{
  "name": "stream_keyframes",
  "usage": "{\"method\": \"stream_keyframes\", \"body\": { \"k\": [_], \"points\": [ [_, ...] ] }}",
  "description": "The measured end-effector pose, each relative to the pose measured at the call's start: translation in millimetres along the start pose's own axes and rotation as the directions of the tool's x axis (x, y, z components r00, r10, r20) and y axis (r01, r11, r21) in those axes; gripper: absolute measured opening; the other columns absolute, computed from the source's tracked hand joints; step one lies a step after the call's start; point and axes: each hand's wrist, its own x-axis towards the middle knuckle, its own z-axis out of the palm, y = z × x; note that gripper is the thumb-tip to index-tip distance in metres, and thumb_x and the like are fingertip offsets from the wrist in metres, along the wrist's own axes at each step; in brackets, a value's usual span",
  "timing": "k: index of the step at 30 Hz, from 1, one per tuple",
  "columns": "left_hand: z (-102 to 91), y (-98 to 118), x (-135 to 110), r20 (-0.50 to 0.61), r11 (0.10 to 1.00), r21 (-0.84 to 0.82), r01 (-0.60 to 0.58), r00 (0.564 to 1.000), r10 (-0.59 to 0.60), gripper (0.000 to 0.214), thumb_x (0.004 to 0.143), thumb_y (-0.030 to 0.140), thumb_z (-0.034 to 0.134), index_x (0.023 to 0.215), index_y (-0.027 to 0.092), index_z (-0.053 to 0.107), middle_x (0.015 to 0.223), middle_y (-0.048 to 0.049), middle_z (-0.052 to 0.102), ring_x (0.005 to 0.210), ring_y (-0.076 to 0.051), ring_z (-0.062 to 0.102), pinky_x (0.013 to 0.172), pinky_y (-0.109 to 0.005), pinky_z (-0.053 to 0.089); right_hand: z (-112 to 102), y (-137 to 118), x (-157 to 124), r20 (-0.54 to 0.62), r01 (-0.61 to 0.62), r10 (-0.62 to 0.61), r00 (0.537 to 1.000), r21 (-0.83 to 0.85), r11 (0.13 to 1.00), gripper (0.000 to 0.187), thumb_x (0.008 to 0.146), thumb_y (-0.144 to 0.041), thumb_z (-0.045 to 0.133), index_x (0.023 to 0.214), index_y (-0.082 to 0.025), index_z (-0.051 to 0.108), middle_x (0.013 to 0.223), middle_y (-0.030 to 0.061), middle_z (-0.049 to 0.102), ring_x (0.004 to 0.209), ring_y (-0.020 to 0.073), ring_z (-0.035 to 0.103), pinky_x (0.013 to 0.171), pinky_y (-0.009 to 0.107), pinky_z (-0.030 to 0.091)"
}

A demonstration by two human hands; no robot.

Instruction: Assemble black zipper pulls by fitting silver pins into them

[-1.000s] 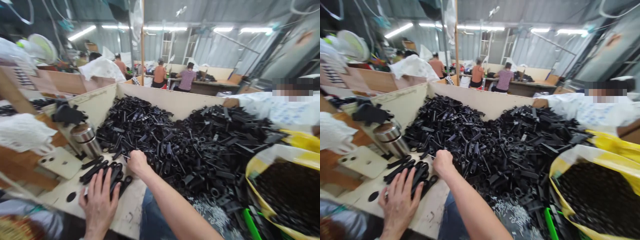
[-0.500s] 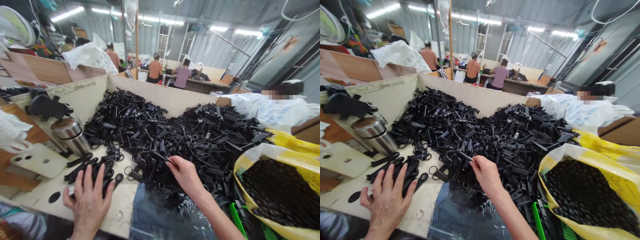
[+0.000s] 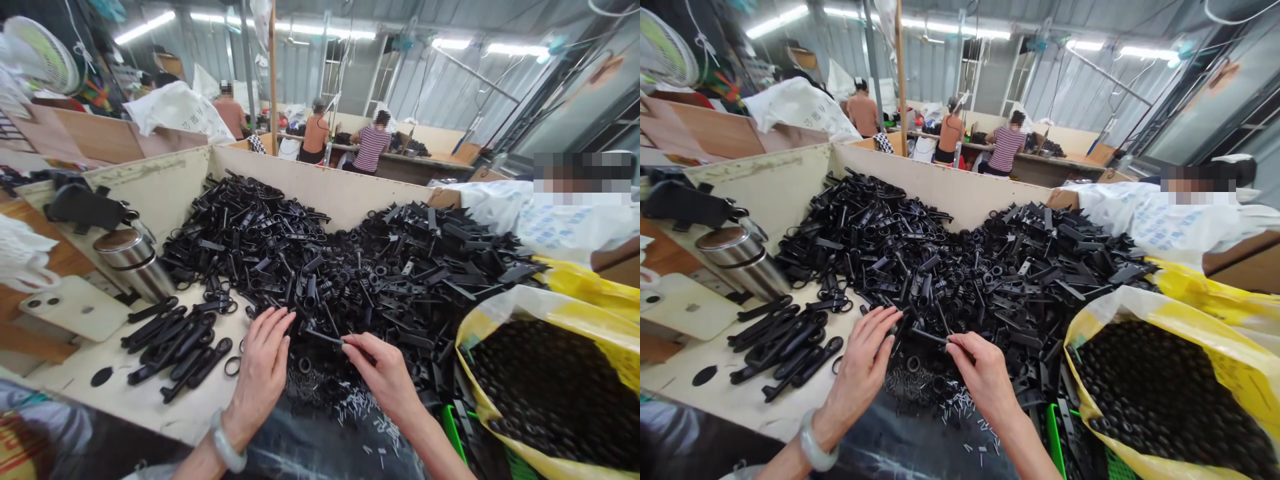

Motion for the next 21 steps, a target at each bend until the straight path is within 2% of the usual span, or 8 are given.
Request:
{"method": "stream_keyframes", "body": {
  "k": [6, 9, 11, 13, 15, 17, 19, 21],
  "points": [
    [-3.5, 8, 13, 0.07, 0.966, -0.216, 0.14, 0.989, -0.128, 0.038, 0.102, 0.026, 0.042, 0.133, 0.023, 0.063, 0.141, -0.0076, 0.064, 0.138, -0.024, 0.05, 0.12, -0.049, 0.035, 8, 4, 5, 0.084, -0.2, 0.186, 0.979, 0.227, 0.953, 0.037, 0.093, -0.048, 0.06, 0.094, -0.016, 0.079, 0.062, 0.0015, 0.068, 0.058, 0.0175, 0.061, 0.058, 0.027, 0.047],
    [-21.4, 17, 17, 0.208, 0.792, -0.471, 0.389, 0.921, -0.328, 0.041, 0.101, 0.041, 0.045, 0.131, 0.022, 0.065, 0.135, -0.0101, 0.068, 0.126, -0.027, 0.061, 0.113, -0.048, 0.042, 7, -4, 6, 0.161, -0.187, 0.148, 0.976, 0.264, 0.946, 0.03, 0.092, -0.042, 0.063, 0.092, -0.017, 0.08, 0.062, 0.0, 0.067, 0.058, 0.0156, 0.059, 0.058, 0.025, 0.046],
    [-36.1, 21, 17, 0.462, 0.519, -0.595, 0.614, 0.789, -0.405, 0.052, 0.101, 0.055, 0.039, 0.129, 0.02, 0.065, 0.122, -0.0121, 0.074, 0.105, -0.026, 0.07, 0.097, -0.044, 0.052, 0, -16, 6, 0.285, -0.125, 0.053, 0.957, 0.241, 0.962, 0.021, 0.092, -0.035, 0.066, 0.09, -0.02, 0.081, 0.066, -0.0008, 0.068, 0.061, 0.0148, 0.06, 0.059, 0.024, 0.045],
    [-46.8, 22, 12, 0.744, 0.284, -0.534, 0.797, 0.602, -0.29, 0.06, 0.1, 0.062, 0.036, 0.122, 0.016, 0.068, 0.105, -0.0128, 0.077, 0.086, -0.024, 0.073, 0.079, -0.037, 0.056, -9, -31, 8, 0.417, 0.007, -0.082, 0.905, 0.179, 0.984, 0.015, 0.093, -0.028, 0.068, 0.092, -0.022, 0.083, 0.07, -0.0016, 0.07, 0.063, 0.0139, 0.061, 0.061, 0.023, 0.044],
    [-49.4, 20, 2, 0.902, 0.188, -0.404, 0.895, 0.424, -0.082, 0.056, 0.098, 0.062, 0.045, 0.116, 0.014, 0.068, 0.092, -0.0126, 0.078, 0.071, -0.021, 0.073, 0.064, -0.031, 0.054, -16, -45, 13, 0.513, 0.145, -0.19, 0.837, 0.127, 0.981, 0.015, 0.095, -0.025, 0.068, 0.094, -0.024, 0.083, 0.075, -0.0017, 0.073, 0.067, 0.0137, 0.064, 0.065, 0.023, 0.045],
    [-44.4, 19, -11, 0.94, 0.132, -0.339, 0.931, 0.332, 0.072, 0.051, 0.093, 0.06, 0.058, 0.114, 0.015, 0.065, 0.082, -0.0111, 0.078, 0.057, -0.017, 0.069, 0.052, -0.025, 0.048, -19, -56, 21, 0.575, 0.215, -0.243, 0.781, 0.119, 0.969, 0.014, 0.096, -0.028, 0.068, 0.099, -0.026, 0.082, 0.079, -0.0024, 0.074, 0.071, 0.0136, 0.067, 0.068, 0.021, 0.047],
    [-36.3, 18, -22, 0.925, 0.052, -0.375, 0.925, 0.371, 0.076, 0.046, 0.088, 0.054, 0.069, 0.114, 0.017, 0.061, 0.077, -0.0065, 0.075, 0.052, -0.012, 0.065, 0.048, -0.02, 0.044, -17, -59, 35, 0.572, 0.24, -0.223, 0.79, 0.046, 0.97, 0.017, 0.096, -0.033, 0.07, 0.109, -0.027, 0.079, 0.081, -0.0037, 0.075, 0.072, 0.0135, 0.068, 0.067, 0.02, 0.049],
    [-29.8, 20, -29, 0.885, 0.013, -0.462, 0.887, 0.462, -0.052, 0.04, 0.085, 0.043, 0.077, 0.112, 0.02, 0.057, 0.076, 0.0004, 0.069, 0.056, -0.01, 0.062, 0.051, -0.019, 0.043, -11, -56, 53, 0.459, 0.246, -0.134, 0.878, -0.193, 0.95, 0.022, 0.097, -0.035, 0.068, 0.117, -0.028, 0.075, 0.086, -0.003, 0.076, 0.075, 0.0144, 0.07, 0.069, 0.02, 0.05]
  ]
}}
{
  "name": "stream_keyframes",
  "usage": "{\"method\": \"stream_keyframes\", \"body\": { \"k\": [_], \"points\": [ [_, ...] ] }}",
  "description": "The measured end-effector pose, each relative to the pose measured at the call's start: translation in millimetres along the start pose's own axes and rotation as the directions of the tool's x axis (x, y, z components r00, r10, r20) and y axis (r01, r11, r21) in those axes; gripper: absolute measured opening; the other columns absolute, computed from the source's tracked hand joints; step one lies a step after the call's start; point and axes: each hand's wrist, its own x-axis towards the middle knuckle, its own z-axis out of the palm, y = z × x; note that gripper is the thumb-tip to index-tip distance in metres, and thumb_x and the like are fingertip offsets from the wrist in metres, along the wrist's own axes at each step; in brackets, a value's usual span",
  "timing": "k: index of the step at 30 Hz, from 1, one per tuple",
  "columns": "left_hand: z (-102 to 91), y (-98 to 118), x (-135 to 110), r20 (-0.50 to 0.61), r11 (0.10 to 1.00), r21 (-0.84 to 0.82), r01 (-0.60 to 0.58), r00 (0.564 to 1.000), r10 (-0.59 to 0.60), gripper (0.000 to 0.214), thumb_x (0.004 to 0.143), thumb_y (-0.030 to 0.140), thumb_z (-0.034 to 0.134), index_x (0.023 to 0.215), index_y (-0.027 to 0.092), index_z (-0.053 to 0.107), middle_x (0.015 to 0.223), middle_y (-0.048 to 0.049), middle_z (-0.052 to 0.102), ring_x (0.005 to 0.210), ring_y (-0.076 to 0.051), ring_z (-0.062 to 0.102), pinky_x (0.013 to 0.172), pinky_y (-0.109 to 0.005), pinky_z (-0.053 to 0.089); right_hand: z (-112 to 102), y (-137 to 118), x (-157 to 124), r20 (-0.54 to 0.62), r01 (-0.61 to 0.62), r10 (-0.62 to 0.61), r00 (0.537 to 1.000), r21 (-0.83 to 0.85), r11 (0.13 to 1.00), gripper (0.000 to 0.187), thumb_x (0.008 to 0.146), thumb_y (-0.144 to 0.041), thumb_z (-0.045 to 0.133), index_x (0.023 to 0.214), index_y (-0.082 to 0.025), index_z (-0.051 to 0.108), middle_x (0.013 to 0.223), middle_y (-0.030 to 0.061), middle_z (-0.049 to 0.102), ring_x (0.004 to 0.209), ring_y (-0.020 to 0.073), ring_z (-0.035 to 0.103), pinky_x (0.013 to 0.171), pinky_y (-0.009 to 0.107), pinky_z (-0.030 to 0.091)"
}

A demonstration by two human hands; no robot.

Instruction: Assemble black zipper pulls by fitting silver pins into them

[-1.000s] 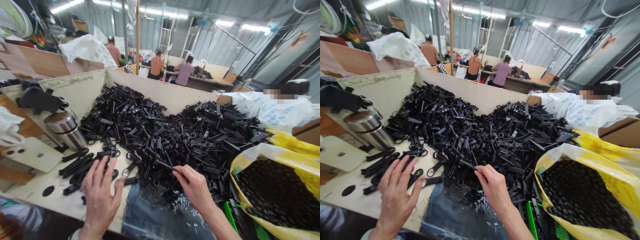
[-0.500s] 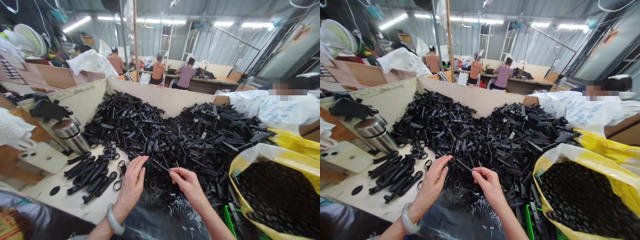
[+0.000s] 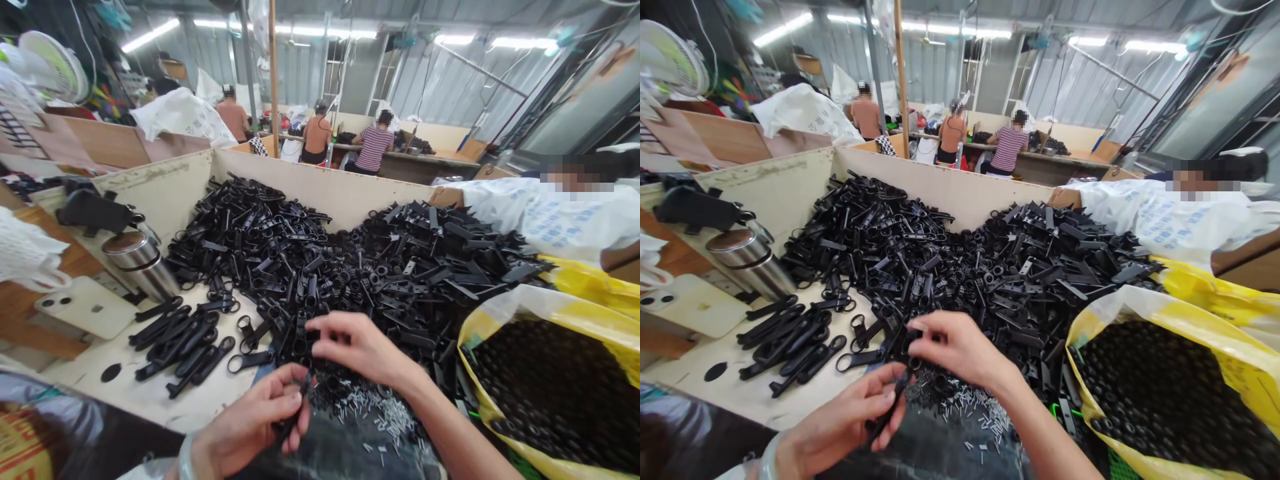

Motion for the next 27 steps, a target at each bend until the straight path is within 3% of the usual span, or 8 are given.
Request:
{"method": "stream_keyframes", "body": {
  "k": [2, 4, 8, 11, 16, 18, 21, 27],
  "points": [
    [2.8, -3, 1, -0.15, 0.996, 0.031, -0.078, 0.985, 0.082, 0.035, 0.083, 0.034, 0.079, 0.105, 0.022, 0.054, 0.075, 0.0053, 0.062, 0.059, -0.009, 0.059, 0.052, -0.019, 0.042, 3, 10, 21, -0.153, -0.165, 0.132, 0.979, -0.234, 0.958, 0.021, 0.101, -0.034, 0.061, 0.116, -0.026, 0.074, 0.097, 0.0018, 0.077, 0.087, 0.0175, 0.072, 0.078, 0.024, 0.05],
    [5.4, -4, 1, -0.225, 0.992, 0.076, -0.102, 0.967, 0.116, 0.033, 0.084, 0.034, 0.077, 0.1, 0.023, 0.051, 0.077, 0.0057, 0.061, 0.059, -0.009, 0.058, 0.051, -0.019, 0.04, 10, 18, 39, -0.216, -0.272, 0.208, 0.954, -0.332, 0.903, 0.02, 0.102, -0.035, 0.06, 0.112, -0.022, 0.073, 0.104, 0.0074, 0.075, 0.094, 0.022, 0.072, 0.081, 0.028, 0.05],
    [7.7, -5, -3, -0.27, 0.986, 0.11, -0.123, 0.951, 0.148, 0.036, 0.085, 0.034, 0.072, 0.112, 0.021, 0.051, 0.088, -0.0005, 0.069, 0.064, -0.01, 0.058, 0.055, -0.021, 0.039, 23, 26, 58, -0.239, -0.361, 0.284, 0.928, -0.405, 0.84, 0.014, 0.1, -0.031, 0.063, 0.102, -0.019, 0.071, 0.107, 0.0119, 0.071, 0.089, 0.0261, 0.074, 0.075, 0.031, 0.049],
    [8.3, -7, -9, -0.312, 0.993, 0.058, -0.107, 0.942, 0.12, 0.047, 0.084, 0.033, 0.072, 0.124, 0.019, 0.052, 0.09, -0.0015, 0.067, 0.068, -0.011, 0.057, 0.058, -0.022, 0.042, 23, 27, 54, -0.257, -0.349, 0.264, 0.93, -0.388, 0.853, 0.011, 0.099, -0.026, 0.062, 0.103, -0.02, 0.071, 0.107, 0.0105, 0.072, 0.088, 0.0254, 0.074, 0.074, 0.031, 0.05],
    [11.4, -8, -16, -0.285, 0.995, -0.066, -0.07, 0.957, 0.048, 0.047, 0.084, 0.031, 0.072, 0.125, 0.02, 0.053, 0.087, -0.001, 0.063, 0.072, -0.014, 0.059, 0.06, -0.026, 0.051, 22, 19, 11, -0.262, -0.23, 0.166, 0.951, -0.236, 0.944, 0.015, 0.097, -0.032, 0.064, 0.105, -0.023, 0.073, 0.1, 0.0038, 0.076, 0.078, 0.0176, 0.069, 0.071, 0.027, 0.053],
    [15.1, -9, -17, -0.241, 0.994, -0.083, -0.076, 0.969, 0.054, 0.043, 0.085, 0.03, 0.071, 0.124, 0.019, 0.055, 0.09, -0.0026, 0.064, 0.073, -0.015, 0.06, 0.056, -0.025, 0.051, 30, 11, -16, -0.258, -0.152, 0.145, 0.955, -0.006, 0.988, 0.021, 0.094, -0.035, 0.065, 0.108, -0.023, 0.074, 0.093, 0.0034, 0.076, 0.062, 0.0148, 0.062, 0.058, 0.026, 0.052],
    [23.1, -12, -16, -0.172, 0.994, -0.075, -0.075, 0.983, 0.061, 0.035, 0.086, 0.029, 0.069, 0.118, 0.019, 0.057, 0.095, -0.0043, 0.065, 0.072, -0.014, 0.064, 0.051, -0.022, 0.048, 49, 1, -53, -0.204, -0.066, 0.135, 0.97, 0.314, 0.947, 0.031, 0.092, -0.033, 0.067, 0.121, -0.025, 0.073, 0.098, 0.0057, 0.075, 0.057, 0.0136, 0.057, 0.052, 0.026, 0.051],
    [37.3, -24, -16, -0.132, 0.997, 0.028, -0.067, 0.989, 0.07, 0.028, 0.084, 0.024, 0.062, 0.112, 0.018, 0.059, 0.094, -0.0033, 0.064, 0.06, -0.01, 0.065, 0.047, -0.019, 0.046, 76, -3, -93, -0.163, -0.08, 0.166, 0.973, 0.438, 0.895, 0.024, 0.09, -0.028, 0.07, 0.113, -0.028, 0.077, 0.1, 0.0055, 0.071, 0.056, 0.0124, 0.056, 0.05, 0.025, 0.049]
  ]
}}
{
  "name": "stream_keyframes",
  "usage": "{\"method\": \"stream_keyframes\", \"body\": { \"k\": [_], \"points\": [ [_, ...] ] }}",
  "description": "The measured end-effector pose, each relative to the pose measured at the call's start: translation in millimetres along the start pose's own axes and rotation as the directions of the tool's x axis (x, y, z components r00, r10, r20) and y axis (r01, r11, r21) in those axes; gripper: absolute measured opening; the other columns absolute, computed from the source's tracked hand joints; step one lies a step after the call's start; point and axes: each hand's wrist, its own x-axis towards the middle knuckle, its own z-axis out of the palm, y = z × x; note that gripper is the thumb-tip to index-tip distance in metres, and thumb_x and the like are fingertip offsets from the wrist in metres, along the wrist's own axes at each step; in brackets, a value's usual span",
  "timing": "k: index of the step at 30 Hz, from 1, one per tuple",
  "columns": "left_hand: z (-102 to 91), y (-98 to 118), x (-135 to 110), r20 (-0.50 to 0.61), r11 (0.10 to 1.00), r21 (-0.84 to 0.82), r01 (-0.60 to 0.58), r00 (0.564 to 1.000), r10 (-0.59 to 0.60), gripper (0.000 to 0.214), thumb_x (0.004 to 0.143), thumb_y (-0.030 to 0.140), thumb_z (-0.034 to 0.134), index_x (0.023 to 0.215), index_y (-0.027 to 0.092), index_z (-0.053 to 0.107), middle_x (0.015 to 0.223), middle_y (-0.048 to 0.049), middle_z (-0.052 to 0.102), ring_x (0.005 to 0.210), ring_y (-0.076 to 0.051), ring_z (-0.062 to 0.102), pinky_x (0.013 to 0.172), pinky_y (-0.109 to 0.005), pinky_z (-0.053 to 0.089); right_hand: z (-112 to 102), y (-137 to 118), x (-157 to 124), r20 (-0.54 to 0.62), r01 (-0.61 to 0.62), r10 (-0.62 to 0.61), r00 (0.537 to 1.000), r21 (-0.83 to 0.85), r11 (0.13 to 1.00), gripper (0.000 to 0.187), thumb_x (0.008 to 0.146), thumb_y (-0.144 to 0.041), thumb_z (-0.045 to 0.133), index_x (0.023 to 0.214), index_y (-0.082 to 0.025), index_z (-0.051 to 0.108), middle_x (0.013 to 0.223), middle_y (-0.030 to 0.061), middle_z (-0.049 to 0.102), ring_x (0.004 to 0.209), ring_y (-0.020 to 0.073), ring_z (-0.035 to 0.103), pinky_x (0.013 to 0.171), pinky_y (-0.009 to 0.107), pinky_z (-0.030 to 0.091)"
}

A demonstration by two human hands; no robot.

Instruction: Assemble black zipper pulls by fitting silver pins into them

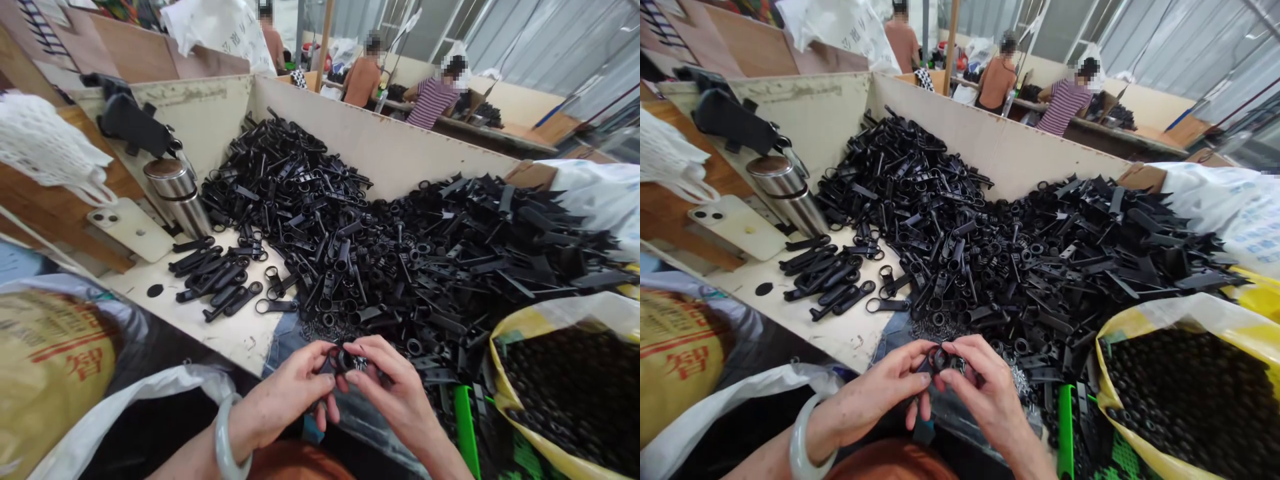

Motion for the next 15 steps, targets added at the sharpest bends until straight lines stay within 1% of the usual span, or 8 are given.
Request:
{"method": "stream_keyframes", "body": {
  "k": [3, 5, 8, 10, 13, 15],
  "points": [
    [4.2, -6, -3, 0.01, 0.998, 0.046, 0.033, 0.999, -0.033, 0.027, 0.083, 0.021, 0.058, 0.11, 0.017, 0.059, 0.09, -0.0016, 0.063, 0.055, -0.008, 0.063, 0.046, -0.019, 0.046, 1, 6, -9, -0.009, 0.006, -0.006, 1.0, -0.025, 1.0, 0.023, 0.09, -0.028, 0.071, 0.112, -0.028, 0.077, 0.1, 0.0048, 0.07, 0.054, 0.0117, 0.055, 0.049, 0.024, 0.049],
    [5.8, -9, -5, 0.006, 0.996, 0.08, 0.051, 0.999, -0.051, 0.027, 0.082, 0.019, 0.056, 0.11, 0.017, 0.058, 0.089, -0.0011, 0.064, 0.052, -0.007, 0.061, 0.045, -0.019, 0.045, 0, 7, -13, 0.017, 0.062, -0.061, 0.998, -0.063, 0.996, 0.024, 0.092, -0.025, 0.07, 0.115, -0.027, 0.076, 0.1, 0.0051, 0.07, 0.057, 0.0124, 0.058, 0.051, 0.024, 0.051],
    [7.2, -11, -9, -0.009, 0.988, 0.139, 0.07, 0.998, -0.069, 0.03, 0.081, 0.017, 0.053, 0.11, 0.017, 0.059, 0.089, -0.0017, 0.065, 0.051, -0.007, 0.061, 0.043, -0.018, 0.043, -4, 4, -16, 0.09, 0.168, -0.157, 0.983, -0.124, 0.978, 0.027, 0.094, -0.021, 0.067, 0.12, -0.028, 0.074, 0.101, 0.0062, 0.071, 0.074, 0.0168, 0.069, 0.064, 0.025, 0.057],
    [7.9, -12, -12, -0.014, 0.982, 0.169, 0.078, 0.997, -0.077, 0.031, 0.081, 0.016, 0.053, 0.111, 0.017, 0.059, 0.09, -0.0024, 0.066, 0.051, -0.008, 0.061, 0.043, -0.019, 0.043, -6, 0, -17, 0.124, 0.219, -0.201, 0.972, -0.156, 0.963, 0.028, 0.096, -0.02, 0.065, 0.121, -0.028, 0.073, 0.101, 0.0067, 0.072, 0.086, 0.0192, 0.073, 0.072, 0.026, 0.06],
    [9.0, -15, -15, -0.011, 0.973, 0.216, 0.083, 0.997, -0.082, 0.031, 0.081, 0.018, 0.054, 0.112, 0.017, 0.059, 0.093, -0.003, 0.066, 0.051, -0.007, 0.06, 0.043, -0.018, 0.042, -9, -5, -20, 0.139, 0.268, -0.244, 0.96, -0.193, 0.944, 0.027, 0.098, -0.021, 0.063, 0.123, -0.028, 0.071, 0.102, 0.0072, 0.072, 0.088, 0.0192, 0.074, 0.074, 0.025, 0.061],
    [9.8, -18, -16, -0.026, 0.964, 0.252, 0.088, 0.996, -0.084, 0.029, 0.086, 0.023, 0.055, 0.114, 0.017, 0.057, 0.09, -0.0023, 0.067, 0.049, -0.007, 0.058, 0.042, -0.017, 0.042, -9, -7, -23, 0.143, 0.293, -0.266, 0.953, -0.219, 0.931, 0.027, 0.1, -0.022, 0.062, 0.124, -0.028, 0.07, 0.101, 0.0075, 0.072, 0.088, 0.0193, 0.074, 0.074, 0.025, 0.062]
  ]
}}
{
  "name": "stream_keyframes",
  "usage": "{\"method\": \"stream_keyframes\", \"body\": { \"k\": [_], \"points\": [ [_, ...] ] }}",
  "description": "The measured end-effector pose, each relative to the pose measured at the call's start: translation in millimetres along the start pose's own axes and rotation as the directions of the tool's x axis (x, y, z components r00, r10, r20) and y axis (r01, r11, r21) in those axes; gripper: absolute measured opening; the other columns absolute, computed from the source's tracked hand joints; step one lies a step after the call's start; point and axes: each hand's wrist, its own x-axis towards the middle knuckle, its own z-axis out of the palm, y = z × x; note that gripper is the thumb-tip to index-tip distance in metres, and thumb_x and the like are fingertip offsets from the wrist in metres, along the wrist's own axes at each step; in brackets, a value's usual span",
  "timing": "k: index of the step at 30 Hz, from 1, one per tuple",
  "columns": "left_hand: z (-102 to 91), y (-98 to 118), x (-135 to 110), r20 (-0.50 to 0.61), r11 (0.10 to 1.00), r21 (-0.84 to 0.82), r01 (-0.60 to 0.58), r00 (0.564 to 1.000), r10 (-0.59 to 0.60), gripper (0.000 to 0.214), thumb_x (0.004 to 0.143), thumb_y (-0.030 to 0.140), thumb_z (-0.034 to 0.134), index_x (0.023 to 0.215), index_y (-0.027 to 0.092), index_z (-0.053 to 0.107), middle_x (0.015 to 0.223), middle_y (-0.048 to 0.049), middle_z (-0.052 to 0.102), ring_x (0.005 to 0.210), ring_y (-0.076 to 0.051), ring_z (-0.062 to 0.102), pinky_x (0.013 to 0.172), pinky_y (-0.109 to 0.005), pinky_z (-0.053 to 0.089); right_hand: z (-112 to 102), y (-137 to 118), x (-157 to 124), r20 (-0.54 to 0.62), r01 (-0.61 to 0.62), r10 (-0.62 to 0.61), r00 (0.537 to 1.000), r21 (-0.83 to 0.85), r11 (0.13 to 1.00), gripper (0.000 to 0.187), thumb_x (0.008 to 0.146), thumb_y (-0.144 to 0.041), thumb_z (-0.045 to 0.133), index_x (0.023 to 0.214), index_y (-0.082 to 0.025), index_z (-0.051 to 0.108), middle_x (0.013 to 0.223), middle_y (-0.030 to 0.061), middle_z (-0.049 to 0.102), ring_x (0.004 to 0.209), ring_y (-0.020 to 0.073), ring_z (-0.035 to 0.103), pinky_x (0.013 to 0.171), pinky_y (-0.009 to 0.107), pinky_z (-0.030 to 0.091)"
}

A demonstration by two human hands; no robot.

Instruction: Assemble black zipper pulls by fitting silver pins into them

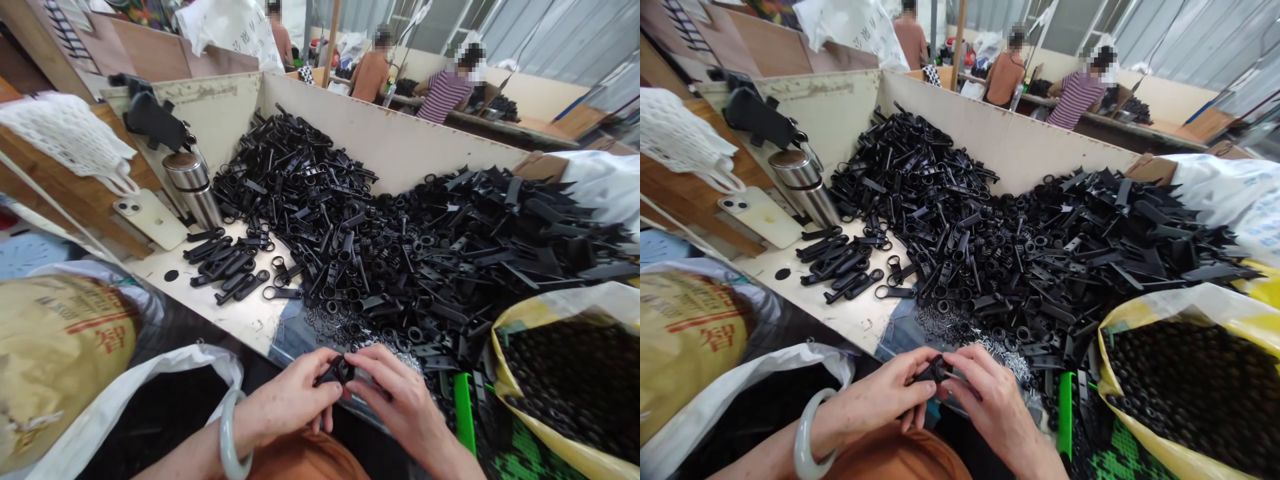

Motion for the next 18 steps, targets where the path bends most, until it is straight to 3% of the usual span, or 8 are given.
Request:
{"method": "stream_keyframes", "body": {
  "k": [5, 10, 14, 18],
  "points": [
    [4.2, -9, -3, -0.033, 0.982, 0.188, 0.012, 0.999, -0.005, 0.026, 0.094, 0.036, 0.052, 0.113, 0.019, 0.057, 0.057, 0.0063, 0.056, 0.042, -0.01, 0.053, 0.038, -0.017, 0.039, -1, -5, -7, -0.002, 0.115, -0.115, 0.993, -0.076, 0.991, 0.028, 0.105, -0.023, 0.053, 0.129, -0.022, 0.066, 0.105, 0.0103, 0.071, 0.092, 0.0195, 0.074, 0.076, 0.025, 0.062],
    [7.8, -9, -9, -0.048, 0.964, 0.265, 0.004, 0.999, 0.009, 0.025, 0.096, 0.039, 0.05, 0.11, 0.021, 0.059, 0.061, 0.0045, 0.06, 0.043, -0.012, 0.057, 0.037, -0.017, 0.039, -4, -8, -13, 0.048, 0.152, -0.147, 0.988, -0.142, 0.978, 0.027, 0.107, -0.025, 0.048, 0.128, -0.019, 0.066, 0.104, 0.0102, 0.072, 0.09, 0.0179, 0.075, 0.075, 0.022, 0.062],
    [9.6, -3, -14, -0.075, 0.948, 0.317, 0.028, 0.997, -0.005, 0.027, 0.095, 0.043, 0.052, 0.11, 0.023, 0.062, 0.078, 0.0004, 0.068, 0.047, -0.013, 0.061, 0.037, -0.019, 0.037, -6, -10, -16, 0.077, 0.175, -0.163, 0.984, -0.198, 0.964, 0.028, 0.109, -0.027, 0.045, 0.128, -0.019, 0.064, 0.103, 0.0096, 0.073, 0.088, 0.0175, 0.076, 0.07, 0.022, 0.061],
    [12.7, 8, -18, -0.095, 0.924, 0.383, 0.004, 0.995, 0.035, 0.02, 0.093, 0.034, 0.054, 0.104, 0.023, 0.067, 0.078, 0.0003, 0.071, 0.057, -0.015, 0.065, 0.05, -0.023, 0.043, -7, -11, -22, 0.121, 0.204, -0.178, 0.977, -0.263, 0.943, 0.03, 0.11, -0.028, 0.041, 0.129, -0.019, 0.063, 0.105, 0.0106, 0.074, 0.089, 0.0179, 0.077, 0.067, 0.022, 0.061]
  ]
}}
